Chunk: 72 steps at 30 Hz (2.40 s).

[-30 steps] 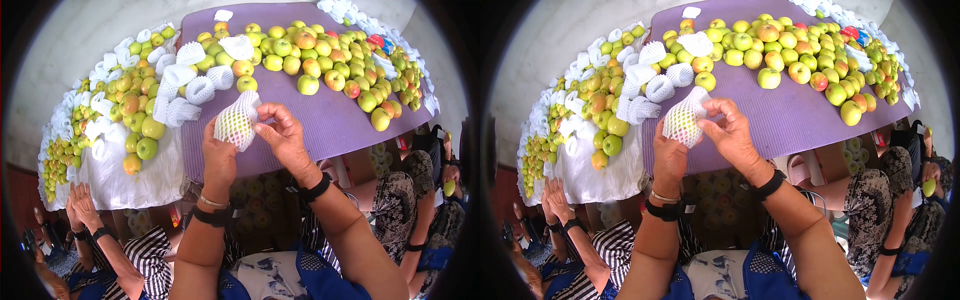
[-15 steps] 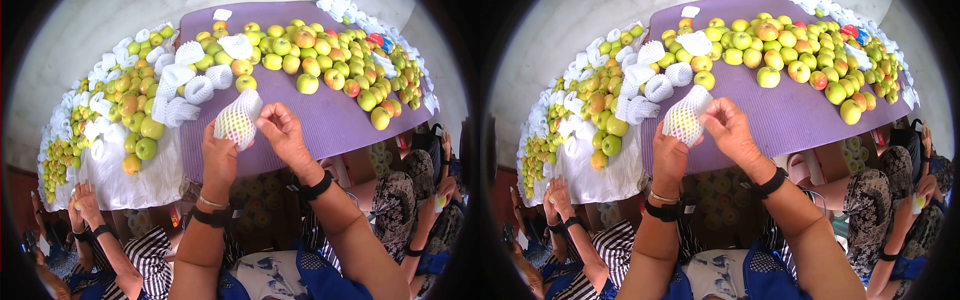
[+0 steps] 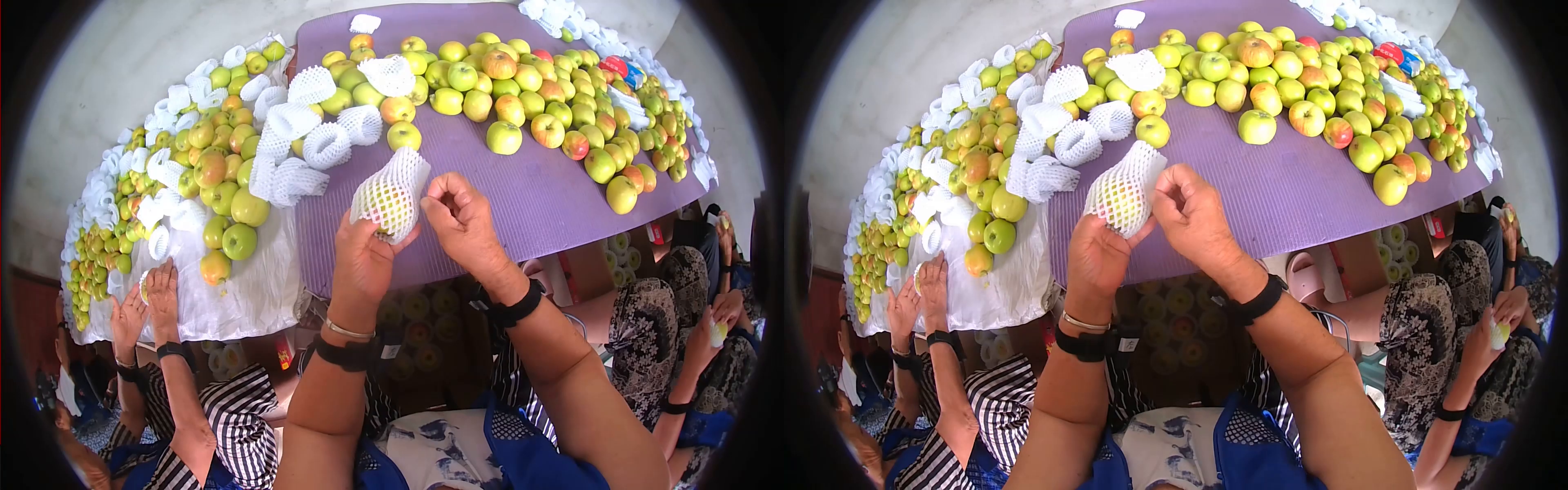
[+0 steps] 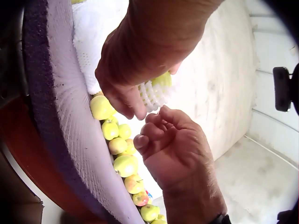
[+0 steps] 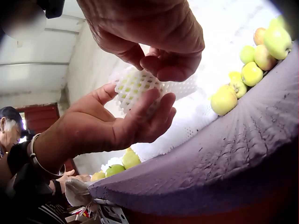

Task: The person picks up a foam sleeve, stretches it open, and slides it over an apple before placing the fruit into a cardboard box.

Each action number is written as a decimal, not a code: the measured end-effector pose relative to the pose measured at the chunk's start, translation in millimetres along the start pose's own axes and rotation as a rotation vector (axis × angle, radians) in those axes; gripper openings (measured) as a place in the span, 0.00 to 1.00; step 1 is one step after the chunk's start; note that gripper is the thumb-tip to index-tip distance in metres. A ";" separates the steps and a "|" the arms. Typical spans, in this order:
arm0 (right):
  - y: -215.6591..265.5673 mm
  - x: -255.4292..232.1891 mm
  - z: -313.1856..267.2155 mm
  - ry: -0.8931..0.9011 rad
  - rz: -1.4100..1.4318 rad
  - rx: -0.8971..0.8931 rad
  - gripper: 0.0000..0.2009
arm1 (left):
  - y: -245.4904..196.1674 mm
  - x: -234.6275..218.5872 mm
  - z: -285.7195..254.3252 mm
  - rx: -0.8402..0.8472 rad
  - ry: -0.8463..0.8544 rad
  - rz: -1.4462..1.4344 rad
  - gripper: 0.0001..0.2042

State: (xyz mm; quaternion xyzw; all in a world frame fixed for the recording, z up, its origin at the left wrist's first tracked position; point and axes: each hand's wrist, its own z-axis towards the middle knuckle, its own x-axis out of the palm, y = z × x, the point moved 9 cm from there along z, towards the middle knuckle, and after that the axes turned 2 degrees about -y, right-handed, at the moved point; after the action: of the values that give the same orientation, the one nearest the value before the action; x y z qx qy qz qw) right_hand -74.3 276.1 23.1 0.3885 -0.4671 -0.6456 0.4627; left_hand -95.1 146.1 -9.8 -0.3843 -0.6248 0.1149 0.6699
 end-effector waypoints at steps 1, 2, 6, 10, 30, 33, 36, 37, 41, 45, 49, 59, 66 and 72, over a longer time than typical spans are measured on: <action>2.9 2.2 -1.1 0.034 0.011 0.009 0.10 | 0.1 -1.4 -1.0 -0.001 -0.008 -0.001 0.21; 6.4 4.7 -2.3 0.067 0.024 0.018 0.12 | -0.1 -2.7 -1.4 -0.002 -0.015 -0.001 0.22; 35.0 22.6 -12.6 0.055 -0.438 -0.229 0.25 | 1.0 -8.6 4.2 0.041 0.056 -0.003 0.21; 26.4 18.6 -7.1 0.057 -0.313 -0.092 0.26 | 2.8 -10.6 0.3 0.003 -0.032 -0.041 0.21; 26.9 -39.4 14.4 -0.193 -0.063 -0.122 0.20 | -14.8 19.8 -5.4 0.122 0.081 0.196 0.25; 10.1 -35.7 17.3 -0.080 0.021 0.026 0.12 | -10.8 17.4 -3.4 0.119 0.068 0.272 0.26; 6.8 -35.6 17.2 -0.055 0.061 -0.045 0.07 | -7.9 13.4 -3.5 0.106 0.024 0.313 0.26; 12.0 -38.2 18.1 -0.071 0.049 -0.096 0.06 | -6.7 10.7 -2.3 0.107 0.006 0.324 0.26; 25.6 -30.6 13.5 -0.005 0.177 -0.086 0.05 | -2.9 10.0 -2.7 0.040 -0.008 0.293 0.23; 13.9 -16.6 10.8 0.085 0.408 0.168 0.04 | -5.5 12.2 -3.7 0.043 -0.019 0.221 0.23; 5.7 -9.7 11.2 0.089 0.372 0.214 0.05 | -2.1 15.0 -4.8 0.013 -0.003 0.227 0.24; 0.2 -14.0 9.8 -0.069 0.346 0.214 0.04 | 8.2 17.8 -8.0 -0.073 0.028 0.230 0.26; 61.8 -5.1 -1.1 -0.110 -0.363 -0.468 0.08 | 0.0 20.0 -10.4 0.011 -0.013 0.304 0.25; 75.3 19.7 -8.5 0.018 -0.413 -0.614 0.09 | -12.5 13.2 -11.6 0.114 -0.040 0.261 0.24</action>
State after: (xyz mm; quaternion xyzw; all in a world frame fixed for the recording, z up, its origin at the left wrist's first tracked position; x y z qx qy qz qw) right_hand -54.0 245.0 92.0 0.3230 -0.1593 -0.8321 0.4218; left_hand -85.9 141.6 9.2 -0.4214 -0.5749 0.2440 0.6576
